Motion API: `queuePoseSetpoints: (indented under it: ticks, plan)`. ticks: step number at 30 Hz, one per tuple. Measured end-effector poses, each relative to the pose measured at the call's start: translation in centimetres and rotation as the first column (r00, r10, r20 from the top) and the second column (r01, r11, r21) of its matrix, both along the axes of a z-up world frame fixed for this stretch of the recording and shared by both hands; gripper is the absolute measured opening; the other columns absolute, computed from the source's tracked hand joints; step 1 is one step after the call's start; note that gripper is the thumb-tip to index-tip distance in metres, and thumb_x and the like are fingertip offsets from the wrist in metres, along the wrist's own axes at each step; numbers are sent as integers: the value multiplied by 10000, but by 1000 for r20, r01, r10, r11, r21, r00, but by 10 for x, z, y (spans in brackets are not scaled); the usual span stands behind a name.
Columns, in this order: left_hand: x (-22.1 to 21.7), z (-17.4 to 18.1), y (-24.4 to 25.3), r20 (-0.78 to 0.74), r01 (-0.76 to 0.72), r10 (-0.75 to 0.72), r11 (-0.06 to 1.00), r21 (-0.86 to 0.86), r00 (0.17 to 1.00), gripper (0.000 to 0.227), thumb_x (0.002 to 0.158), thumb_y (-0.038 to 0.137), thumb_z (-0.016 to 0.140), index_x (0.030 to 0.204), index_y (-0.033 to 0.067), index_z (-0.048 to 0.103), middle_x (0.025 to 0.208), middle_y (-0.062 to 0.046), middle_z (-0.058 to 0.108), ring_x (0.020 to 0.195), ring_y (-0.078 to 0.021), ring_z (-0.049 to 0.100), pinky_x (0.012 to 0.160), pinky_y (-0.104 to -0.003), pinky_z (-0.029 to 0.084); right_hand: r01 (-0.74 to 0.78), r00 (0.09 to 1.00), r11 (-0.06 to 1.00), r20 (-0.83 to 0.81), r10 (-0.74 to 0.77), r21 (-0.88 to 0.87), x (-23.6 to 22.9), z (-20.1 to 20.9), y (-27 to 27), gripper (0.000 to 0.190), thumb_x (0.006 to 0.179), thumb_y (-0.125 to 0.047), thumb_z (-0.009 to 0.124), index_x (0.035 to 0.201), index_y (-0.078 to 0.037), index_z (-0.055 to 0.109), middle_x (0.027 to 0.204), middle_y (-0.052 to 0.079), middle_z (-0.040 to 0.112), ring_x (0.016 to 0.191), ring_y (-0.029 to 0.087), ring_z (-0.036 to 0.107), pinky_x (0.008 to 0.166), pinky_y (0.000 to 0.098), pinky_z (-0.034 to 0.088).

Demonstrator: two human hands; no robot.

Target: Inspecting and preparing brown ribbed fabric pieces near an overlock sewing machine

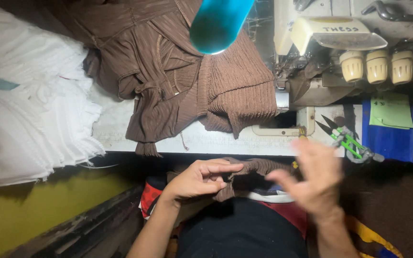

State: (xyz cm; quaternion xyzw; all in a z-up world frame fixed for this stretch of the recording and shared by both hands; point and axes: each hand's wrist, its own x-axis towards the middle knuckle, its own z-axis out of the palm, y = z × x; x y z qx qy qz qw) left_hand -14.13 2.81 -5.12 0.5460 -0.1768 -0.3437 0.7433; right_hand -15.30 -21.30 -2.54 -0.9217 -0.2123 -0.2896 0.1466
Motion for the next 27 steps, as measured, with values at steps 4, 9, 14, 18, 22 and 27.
queuePoseSetpoints:
  ticks: [4, 9, 14, 18, 22, 27]
  plan:
    - [1, 4, -9, 134, 48, -45, 999, -12, 990, 365, 799, 62, 509, 1164, 60, 493, 1111, -85, 505, 1013, -115, 454, 782, -161, 344, -214, 958, 972, -177, 228, 91, -4, -16, 35, 338, 730, -291, 646, 879, -2, 552, 822, 112, 584, 722, 239, 546, 628, 330, 415]
    - [-4, 18, -7, 284, 103, -100, 995, 3, 954, 274, 855, 140, 485, 1122, 79, 502, 1166, -96, 494, 998, -115, 485, 702, -183, 380, 545, 762, 189, -577, 294, 817, 0, -37, 2, 277, 684, 140, 423, 893, 22, 562, 813, 120, 607, 729, 163, 580, 695, 220, 476]
    - [-11, 8, -20, 381, 63, -101, 992, 111, 919, 274, 846, 181, 487, 1104, 92, 510, 1075, -82, 537, 963, -163, 522, 817, -247, 379, 646, 738, -215, -529, 418, 732, 3, -39, -25, 245, 776, -48, 501, 1012, 14, 533, 952, 136, 583, 837, 241, 569, 732, 347, 476]
    - [-20, 9, -32, 503, -58, -31, 986, 159, 864, 246, 860, 115, 452, 1093, 54, 499, 1030, -120, 553, 949, -233, 551, 838, -282, 397, 720, 685, -193, -637, 355, 667, 7, -15, -1, 341, 811, -163, 449, 1086, 34, 489, 1079, 157, 537, 977, 240, 528, 871, 343, 429]
    - [-27, 16, -39, 524, -90, 6, 987, 134, 851, 210, 869, 107, 449, 1061, 56, 516, 986, -108, 572, 907, -224, 564, 803, -280, 416, 688, 714, -186, -608, 348, 702, 3, -25, -4, 283, 833, -177, 465, 1032, 12, 530, 1026, 143, 569, 919, 227, 558, 800, 338, 467]
    - [-21, 30, -29, 607, -285, 194, 957, 56, 771, 176, 841, 31, 471, 1006, 31, 534, 1014, -130, 575, 957, -226, 571, 867, -291, 441, 512, 735, 327, -602, 312, 794, -10, -36, -13, 189, 832, -89, 496, 954, 26, 583, 929, 63, 583, 874, 108, 509, 837, 228, 412]
